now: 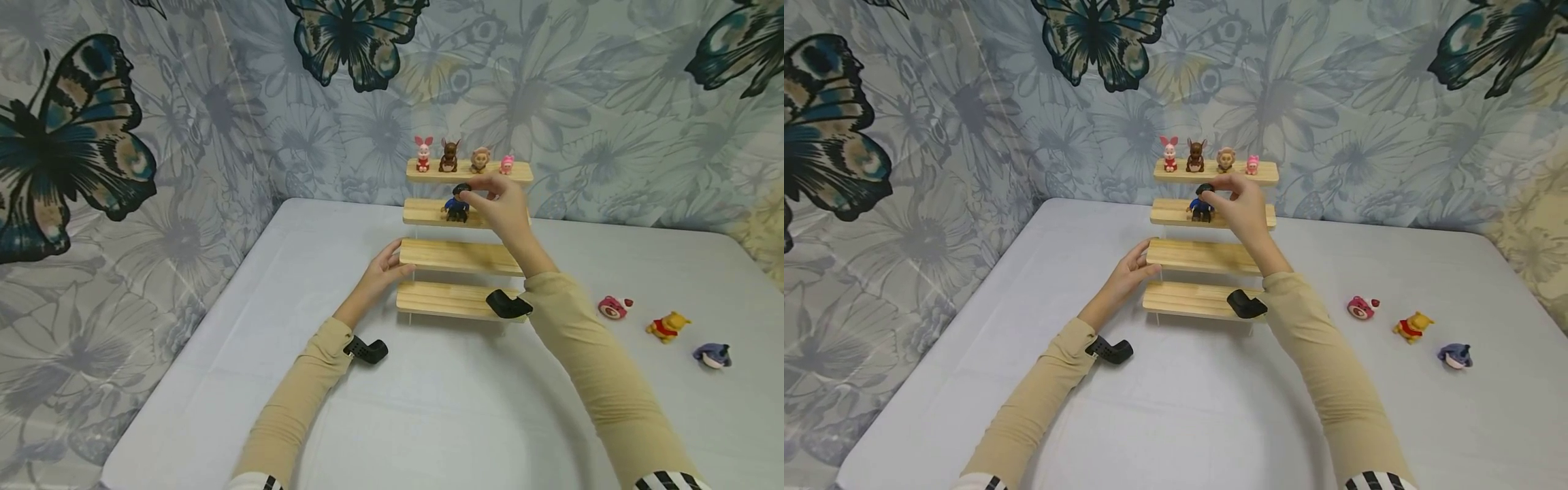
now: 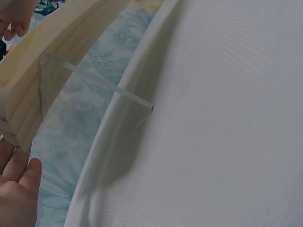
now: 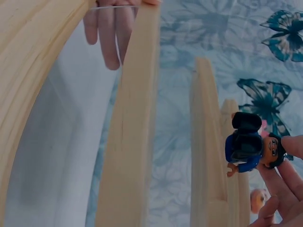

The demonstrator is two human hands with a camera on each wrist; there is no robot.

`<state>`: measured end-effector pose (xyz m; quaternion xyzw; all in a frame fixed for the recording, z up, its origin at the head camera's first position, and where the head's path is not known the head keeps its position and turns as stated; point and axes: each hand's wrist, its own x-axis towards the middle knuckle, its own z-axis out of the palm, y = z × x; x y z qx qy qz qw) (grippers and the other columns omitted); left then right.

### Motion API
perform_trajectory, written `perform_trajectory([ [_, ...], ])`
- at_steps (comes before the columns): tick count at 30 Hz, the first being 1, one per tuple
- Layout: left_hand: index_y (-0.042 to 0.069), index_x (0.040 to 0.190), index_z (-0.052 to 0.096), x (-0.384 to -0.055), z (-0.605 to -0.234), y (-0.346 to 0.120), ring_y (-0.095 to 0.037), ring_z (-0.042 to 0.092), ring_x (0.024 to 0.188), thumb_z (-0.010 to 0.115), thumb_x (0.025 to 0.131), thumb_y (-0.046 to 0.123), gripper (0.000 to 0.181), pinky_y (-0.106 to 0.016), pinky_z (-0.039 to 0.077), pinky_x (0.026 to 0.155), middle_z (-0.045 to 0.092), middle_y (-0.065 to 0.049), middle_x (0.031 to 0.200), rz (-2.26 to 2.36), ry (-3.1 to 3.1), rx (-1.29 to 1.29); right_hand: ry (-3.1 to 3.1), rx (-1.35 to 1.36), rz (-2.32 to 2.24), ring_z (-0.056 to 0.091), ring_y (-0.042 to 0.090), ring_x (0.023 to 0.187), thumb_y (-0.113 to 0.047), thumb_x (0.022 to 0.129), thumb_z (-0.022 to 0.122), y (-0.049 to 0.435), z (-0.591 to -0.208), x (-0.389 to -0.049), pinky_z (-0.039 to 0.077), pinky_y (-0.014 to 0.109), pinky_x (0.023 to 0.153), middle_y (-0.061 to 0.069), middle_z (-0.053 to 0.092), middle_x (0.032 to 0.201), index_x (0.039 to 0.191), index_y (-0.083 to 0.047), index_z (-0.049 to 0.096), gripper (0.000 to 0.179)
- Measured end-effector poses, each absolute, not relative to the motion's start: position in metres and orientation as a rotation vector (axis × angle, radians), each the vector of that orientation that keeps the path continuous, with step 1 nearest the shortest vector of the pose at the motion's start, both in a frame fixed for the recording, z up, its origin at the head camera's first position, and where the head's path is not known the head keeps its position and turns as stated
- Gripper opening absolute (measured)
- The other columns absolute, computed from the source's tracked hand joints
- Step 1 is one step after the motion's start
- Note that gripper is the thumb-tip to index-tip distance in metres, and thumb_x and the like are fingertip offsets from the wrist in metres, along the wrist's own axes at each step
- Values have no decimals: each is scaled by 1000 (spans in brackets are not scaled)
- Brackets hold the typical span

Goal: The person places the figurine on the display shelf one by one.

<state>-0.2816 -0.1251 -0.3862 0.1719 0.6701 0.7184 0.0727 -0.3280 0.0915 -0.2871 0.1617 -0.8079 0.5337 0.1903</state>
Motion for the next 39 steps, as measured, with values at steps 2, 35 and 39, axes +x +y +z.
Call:
perform_trajectory([
  [2, 0, 141, 19, -281, -387, -125, -30, 43, 116, 53, 88, -1, 63, -32, 33, 95, 40, -24, 130, 2160, 2003, 516, -2272, 462, 1508, 40, 11, 64, -14, 80, 68, 88, -287, -328, 31, 23, 60, 10, 64, 94, 98, 3, 64, 25],
  [35, 0, 142, 16, -285, -386, -128, -27, 43, 116, 52, 89, 0, 63, -31, 34, 95, 39, -23, 132, 2165, 1962, 526, -2286, 543, 1442, 51, 18, 97, -15, 80, 68, 36, -287, -341, 37, 32, 79, 10, 62, 99, 99, -1, 63, 24],
  [39, 1, 142, 17, -284, -386, -128, -27, 43, 116, 52, 89, -1, 64, -31, 35, 94, 39, -23, 132, 2164, 1965, 510, -2293, 543, 1430, 52, 18, 96, -15, 81, 67, 35, -290, -342, 37, 31, 77, 11, 63, 99, 99, 0, 63, 24],
])
